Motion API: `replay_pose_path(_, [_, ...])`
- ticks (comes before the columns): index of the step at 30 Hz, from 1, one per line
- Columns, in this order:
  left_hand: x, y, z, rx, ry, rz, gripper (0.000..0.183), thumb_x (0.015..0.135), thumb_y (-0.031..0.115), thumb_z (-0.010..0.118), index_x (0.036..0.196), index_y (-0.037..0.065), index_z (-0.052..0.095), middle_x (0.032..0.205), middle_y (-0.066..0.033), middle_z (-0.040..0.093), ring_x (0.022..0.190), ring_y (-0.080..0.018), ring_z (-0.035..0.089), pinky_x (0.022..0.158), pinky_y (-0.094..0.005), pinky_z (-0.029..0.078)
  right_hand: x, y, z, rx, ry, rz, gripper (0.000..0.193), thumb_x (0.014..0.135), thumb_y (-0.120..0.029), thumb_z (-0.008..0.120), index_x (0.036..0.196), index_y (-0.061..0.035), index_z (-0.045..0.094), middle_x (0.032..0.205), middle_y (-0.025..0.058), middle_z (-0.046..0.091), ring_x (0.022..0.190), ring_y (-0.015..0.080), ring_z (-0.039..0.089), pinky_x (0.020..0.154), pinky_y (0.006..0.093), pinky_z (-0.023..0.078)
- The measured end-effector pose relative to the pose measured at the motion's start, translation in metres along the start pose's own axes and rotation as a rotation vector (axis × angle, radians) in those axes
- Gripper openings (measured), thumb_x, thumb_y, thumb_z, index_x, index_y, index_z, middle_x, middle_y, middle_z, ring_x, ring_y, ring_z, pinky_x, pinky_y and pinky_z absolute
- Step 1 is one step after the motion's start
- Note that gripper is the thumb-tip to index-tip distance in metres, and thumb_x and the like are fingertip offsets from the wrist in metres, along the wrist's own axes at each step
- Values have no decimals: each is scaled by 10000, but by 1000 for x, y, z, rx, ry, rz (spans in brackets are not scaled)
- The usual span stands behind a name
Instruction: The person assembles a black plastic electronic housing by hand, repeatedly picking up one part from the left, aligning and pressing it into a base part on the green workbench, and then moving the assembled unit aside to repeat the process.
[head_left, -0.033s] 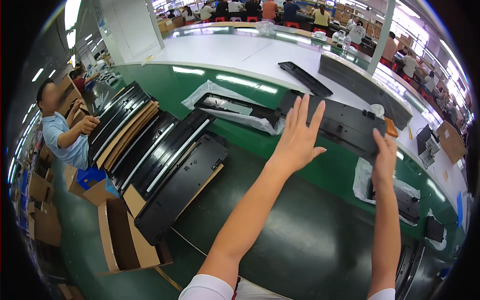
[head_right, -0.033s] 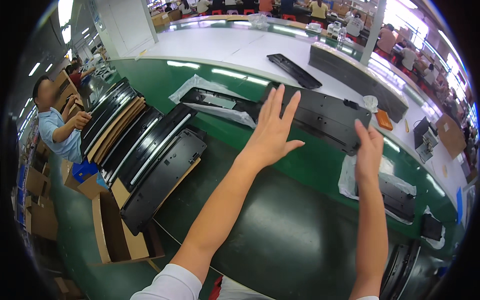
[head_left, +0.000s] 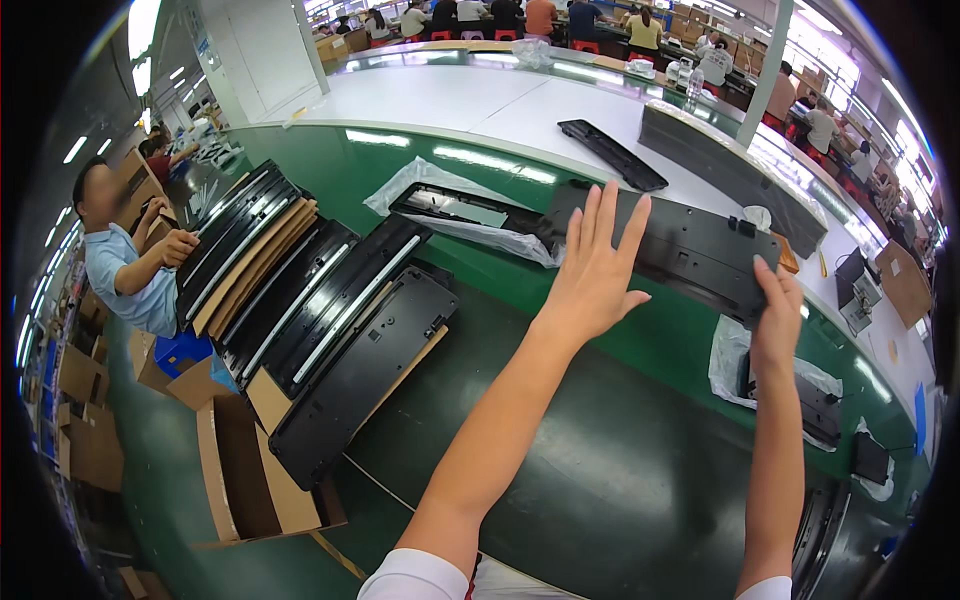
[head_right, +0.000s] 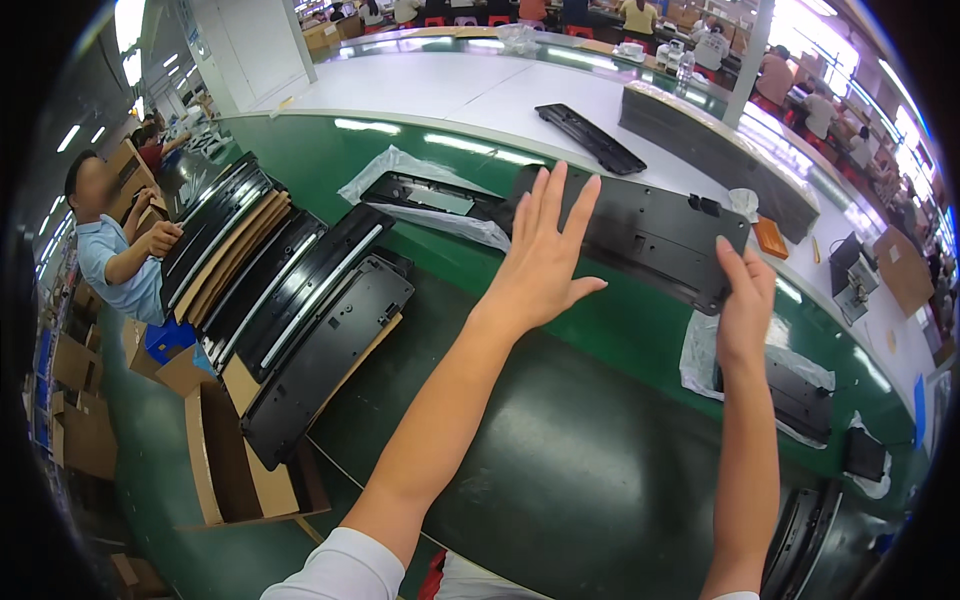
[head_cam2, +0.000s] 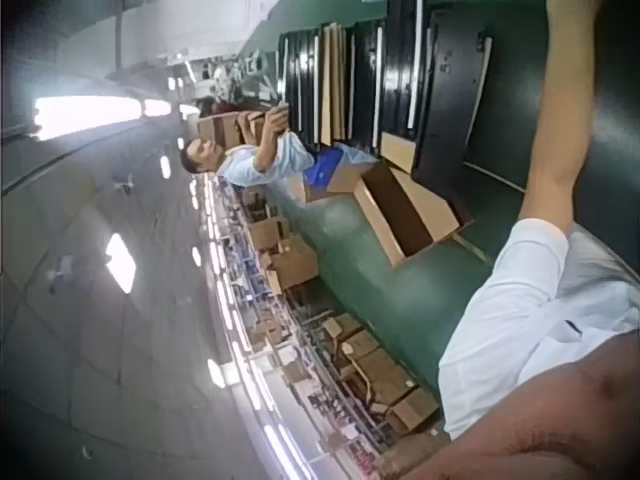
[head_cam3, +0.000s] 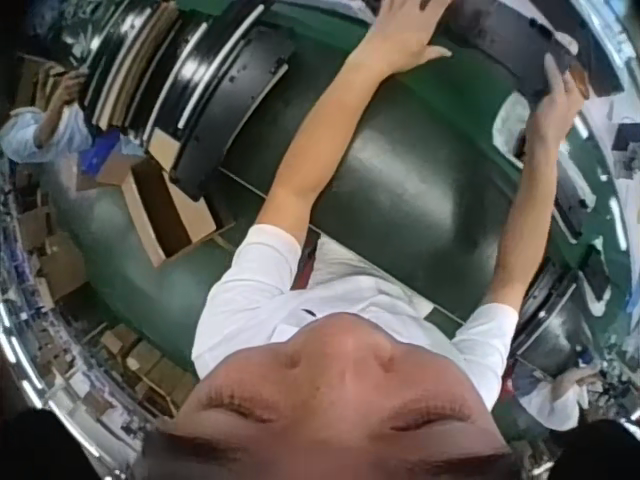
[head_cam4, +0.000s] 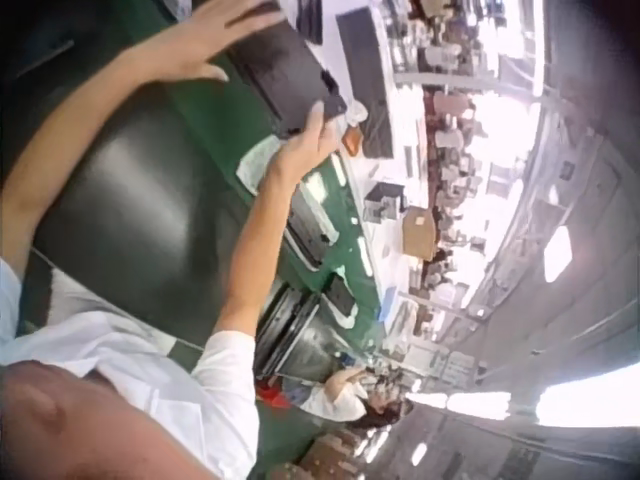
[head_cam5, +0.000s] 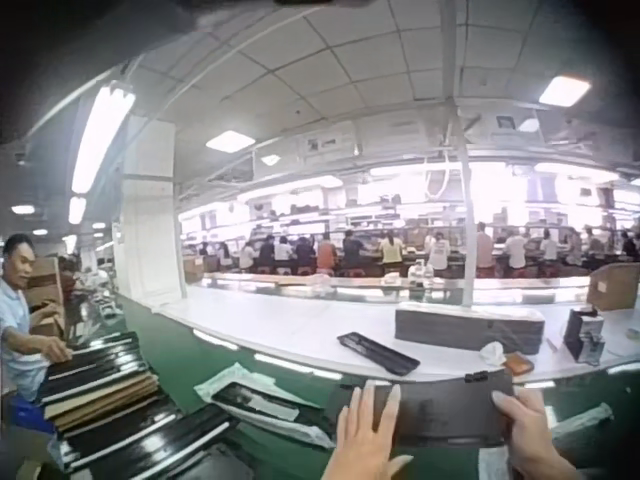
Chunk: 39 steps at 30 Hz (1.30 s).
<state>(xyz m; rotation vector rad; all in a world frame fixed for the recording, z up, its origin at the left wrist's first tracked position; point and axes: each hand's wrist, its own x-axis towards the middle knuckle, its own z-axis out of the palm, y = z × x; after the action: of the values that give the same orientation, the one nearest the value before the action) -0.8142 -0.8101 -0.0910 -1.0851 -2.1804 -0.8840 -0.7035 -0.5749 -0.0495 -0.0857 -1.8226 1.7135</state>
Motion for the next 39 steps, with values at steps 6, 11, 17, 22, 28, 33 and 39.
replay_pose_path(6, [7, -7, -18, 65, -2, -23, 1149, 662, 142, 863, 1627, 125, 239, 1464, -230, 394, 1422, -435, 361, 1216, -566, 258, 26, -30, -1, -59, -182, -48, 381, 1061, -342, 580, 1138, 12, 699, 1015, 88, 753, 889, 143, 711, 823, 269, 544])
replay_pose_path(11, [10, -13, -31, -252, 247, -210, 1057, 720, 108, 806, 1614, 37, 246, 1386, -245, 449, 1258, -438, 458, 1112, -507, 379, 66, 22, 66, 500, -370, 322, 395, 1094, -393, 481, 1271, -64, 609, 1134, 202, 718, 1009, 303, 740, 844, 363, 627])
replay_pose_path(17, [9, -13, -46, -282, 390, -213, 1085, 694, 95, 786, 1610, -12, 213, 1379, -276, 443, 1257, -469, 453, 1112, -505, 376, 64, 113, 139, -187, -547, 302, 392, 1040, -248, 538, 1347, -11, 595, 1095, 105, 703, 993, 208, 714, 827, 354, 610])
replay_pose_path(22, [19, -2, -40, -331, 436, -232, 1143, 644, 74, 812, 1594, -53, 189, 1396, -302, 404, 1272, -493, 426, 1129, -536, 340, 55, 104, 114, -95, -549, 337, 391, 1029, -221, 527, 1350, -9, 593, 1085, 99, 702, 978, 201, 712, 821, 358, 612])
replay_pose_path(28, [17, -1, -39, -474, 458, -240, 1140, 688, 80, 775, 1610, -64, 121, 1387, -304, 393, 1256, -497, 422, 1128, -554, 329, 47, 108, 119, -103, -389, 373, 392, 1016, -189, 515, 1354, -7, 590, 1073, 91, 701, 959, 191, 711, 813, 363, 614])
replay_pose_path(33, [12, -8, -39, -455, 409, -284, 1076, 703, 54, 766, 1597, -68, 179, 1404, -309, 402, 1293, -497, 436, 1135, -514, 362, 37, 129, 124, -94, -220, 407, 395, 1005, -162, 505, 1357, -5, 588, 1063, 84, 700, 944, 184, 710, 806, 367, 616])
replay_pose_path(39, [17, -18, -30, -480, 453, -182, 908, 796, 145, 769, 1559, -67, 324, 1288, -231, 538, 1190, -380, 551, 1061, -440, 431, 17, 129, -10, -94, -90, 515, 571, 864, -55, 458, 1421, -32, 585, 969, 18, 641, 771, 133, 596, 722, 333, 560])
